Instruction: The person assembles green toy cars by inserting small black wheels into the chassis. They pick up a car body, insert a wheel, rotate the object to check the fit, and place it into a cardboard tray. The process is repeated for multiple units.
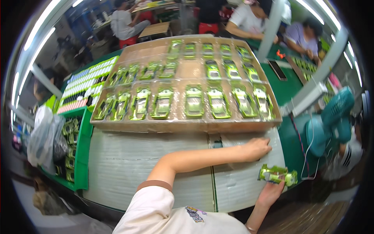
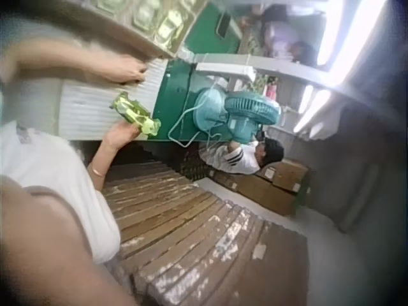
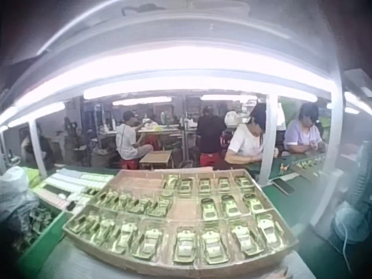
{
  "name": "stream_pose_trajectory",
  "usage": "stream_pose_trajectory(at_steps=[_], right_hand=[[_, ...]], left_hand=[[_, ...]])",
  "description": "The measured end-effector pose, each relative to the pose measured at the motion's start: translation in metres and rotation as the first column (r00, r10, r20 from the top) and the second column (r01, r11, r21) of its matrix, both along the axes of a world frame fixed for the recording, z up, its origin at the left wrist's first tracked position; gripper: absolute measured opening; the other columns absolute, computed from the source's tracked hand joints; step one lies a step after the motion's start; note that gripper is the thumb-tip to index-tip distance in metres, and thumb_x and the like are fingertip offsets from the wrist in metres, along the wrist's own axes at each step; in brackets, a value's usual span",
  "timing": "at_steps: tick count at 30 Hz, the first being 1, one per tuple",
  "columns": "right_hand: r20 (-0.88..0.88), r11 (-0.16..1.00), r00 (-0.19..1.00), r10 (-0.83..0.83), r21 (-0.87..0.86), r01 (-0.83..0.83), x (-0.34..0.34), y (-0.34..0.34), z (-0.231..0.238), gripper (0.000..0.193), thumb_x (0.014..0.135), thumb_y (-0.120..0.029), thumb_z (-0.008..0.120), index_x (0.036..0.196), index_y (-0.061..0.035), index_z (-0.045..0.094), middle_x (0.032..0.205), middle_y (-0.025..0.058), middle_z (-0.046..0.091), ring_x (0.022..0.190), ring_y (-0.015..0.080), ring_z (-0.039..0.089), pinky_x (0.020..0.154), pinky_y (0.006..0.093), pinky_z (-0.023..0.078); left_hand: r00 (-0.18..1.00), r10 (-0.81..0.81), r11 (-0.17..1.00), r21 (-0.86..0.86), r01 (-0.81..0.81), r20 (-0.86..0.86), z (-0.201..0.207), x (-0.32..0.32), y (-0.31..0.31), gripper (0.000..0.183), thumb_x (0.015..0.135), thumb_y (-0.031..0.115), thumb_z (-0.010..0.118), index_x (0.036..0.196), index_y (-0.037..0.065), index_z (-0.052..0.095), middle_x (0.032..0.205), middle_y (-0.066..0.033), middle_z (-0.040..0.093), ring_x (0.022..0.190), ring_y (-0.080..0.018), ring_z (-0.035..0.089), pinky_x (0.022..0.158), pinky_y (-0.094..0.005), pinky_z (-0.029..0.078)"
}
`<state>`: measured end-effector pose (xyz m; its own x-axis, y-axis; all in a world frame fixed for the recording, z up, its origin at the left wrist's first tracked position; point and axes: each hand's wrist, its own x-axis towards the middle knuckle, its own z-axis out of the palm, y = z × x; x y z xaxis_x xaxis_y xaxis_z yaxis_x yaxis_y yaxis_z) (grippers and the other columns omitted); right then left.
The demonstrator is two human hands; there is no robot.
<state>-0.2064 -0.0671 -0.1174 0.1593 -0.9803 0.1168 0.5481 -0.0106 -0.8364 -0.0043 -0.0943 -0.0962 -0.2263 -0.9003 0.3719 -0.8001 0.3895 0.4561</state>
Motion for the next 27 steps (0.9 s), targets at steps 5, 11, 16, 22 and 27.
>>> stream_pose_trajectory(at_steps=[5,11,16,22,27], right_hand=[[0.06,0.993,0.991,0.121,-0.019,-0.12,0.004,0.001,0.011,0.051,0.091,-0.032,0.042,0.131,-0.0027,0.031,0.128,0.0103,0.041,0.115,0.0239,0.042,0.096,0.0387,0.036],[0.068,0.975,0.973,0.221,0.012,-0.222,0.0,-0.011,0.018,0.048,0.09,-0.036,0.044,0.127,-0.0053,0.037,0.122,0.0105,0.047,0.11,0.0235,0.046,0.091,0.0375,0.04],[0.151,0.932,0.928,0.342,0.071,-0.355,0.008,-0.012,0.022,0.049,0.088,-0.038,0.049,0.124,-0.0051,0.04,0.122,0.0102,0.049,0.109,0.0224,0.05,0.088,0.0346,0.045],[0.123,0.896,0.892,0.435,0.041,-0.442,0.005,-0.021,0.015,0.051,0.088,-0.039,0.049,0.124,-0.0043,0.041,0.123,0.0114,0.05,0.107,0.0229,0.052,0.084,0.0346,0.047],[0.084,0.911,0.907,0.412,-0.042,-0.41,0.006,-0.018,0.009,0.054,0.088,-0.036,0.048,0.129,-0.0042,0.035,0.13,0.0092,0.042,0.115,0.0211,0.044,0.095,0.033,0.036]], left_hand=[[0.998,0.054,0.994,-0.098,-0.056,-0.02,0.013,0.01,0.001,0.007,0.073,0.006,0.052,0.077,0.0,0.054,0.081,-0.018,0.052,0.071,-0.0324,0.059,0.06,-0.0408,0.048],[0.994,0.101,0.945,-0.318,-0.08,0.048,0.039,-0.007,0.004,0.006,0.064,0.007,0.061,0.067,0.003,0.058,0.063,-0.0115,0.061,0.063,-0.0265,0.063,0.049,-0.0364,0.048],[0.998,0.064,0.93,-0.361,-0.069,-0.024,0.064,-0.004,0.018,0.011,0.058,0.008,0.065,0.066,0.002,0.061,0.063,-0.0118,0.062,0.064,-0.0259,0.064,0.051,-0.0345,0.05],[0.979,0.067,0.891,-0.43,-0.146,-0.193,0.072,-0.017,0.016,0.004,0.058,0.008,0.063,0.06,0.004,0.062,0.062,-0.0112,0.061,0.063,-0.0262,0.064,0.051,-0.0342,0.05],[0.961,0.01,0.888,-0.439,-0.136,-0.278,0.076,-0.014,0.022,0.005,0.058,0.006,0.063,0.061,0.003,0.061,0.062,-0.0143,0.06,0.062,-0.0288,0.063,0.052,-0.0365,0.05]])
